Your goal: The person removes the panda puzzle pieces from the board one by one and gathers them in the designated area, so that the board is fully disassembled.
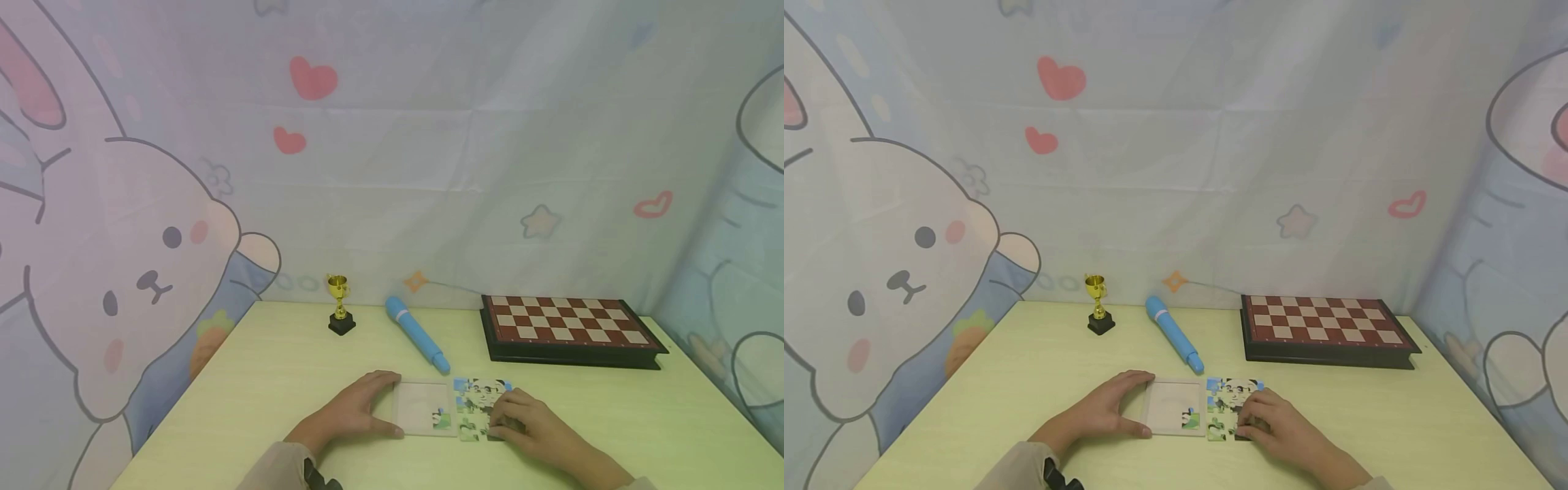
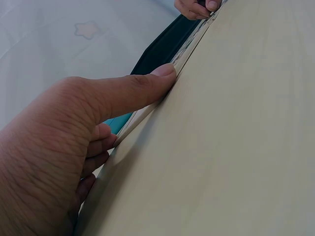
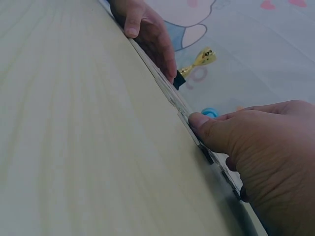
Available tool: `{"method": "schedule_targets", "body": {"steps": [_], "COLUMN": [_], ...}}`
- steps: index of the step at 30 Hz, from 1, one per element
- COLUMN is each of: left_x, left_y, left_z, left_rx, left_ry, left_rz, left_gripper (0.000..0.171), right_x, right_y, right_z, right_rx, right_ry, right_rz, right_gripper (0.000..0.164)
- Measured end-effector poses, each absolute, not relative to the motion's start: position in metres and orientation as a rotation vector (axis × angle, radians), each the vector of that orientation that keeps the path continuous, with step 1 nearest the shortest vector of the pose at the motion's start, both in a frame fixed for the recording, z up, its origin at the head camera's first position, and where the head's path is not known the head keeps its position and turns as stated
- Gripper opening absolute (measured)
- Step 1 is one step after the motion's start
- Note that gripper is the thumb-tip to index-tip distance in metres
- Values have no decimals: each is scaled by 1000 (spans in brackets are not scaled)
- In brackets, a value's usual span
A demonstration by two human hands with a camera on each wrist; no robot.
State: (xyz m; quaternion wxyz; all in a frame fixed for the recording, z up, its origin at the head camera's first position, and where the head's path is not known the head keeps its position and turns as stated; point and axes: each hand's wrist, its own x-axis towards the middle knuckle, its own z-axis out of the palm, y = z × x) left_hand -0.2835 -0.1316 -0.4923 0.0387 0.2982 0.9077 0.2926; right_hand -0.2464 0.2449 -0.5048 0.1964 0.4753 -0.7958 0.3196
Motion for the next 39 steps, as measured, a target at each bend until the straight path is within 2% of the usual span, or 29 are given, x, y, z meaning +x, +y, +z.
{"method": "schedule_targets", "body": {"steps": [11,25,39], "left_x": [-284,-285,-285], "left_y": [-133,-133,-132], "left_z": [-493,-494,-494], "left_rx": [897,897,917], "left_ry": [2780,2778,2782], "left_rz": [911,912,899], "left_gripper": [102,101,102], "right_x": [-246,-248,-263], "right_y": [242,241,182], "right_z": [-505,-504,-496], "right_rx": [1344,1228,1211], "right_ry": [-2172,-2242,-2336], "right_rz": [897,944,764], "right_gripper": [28,21,21]}}
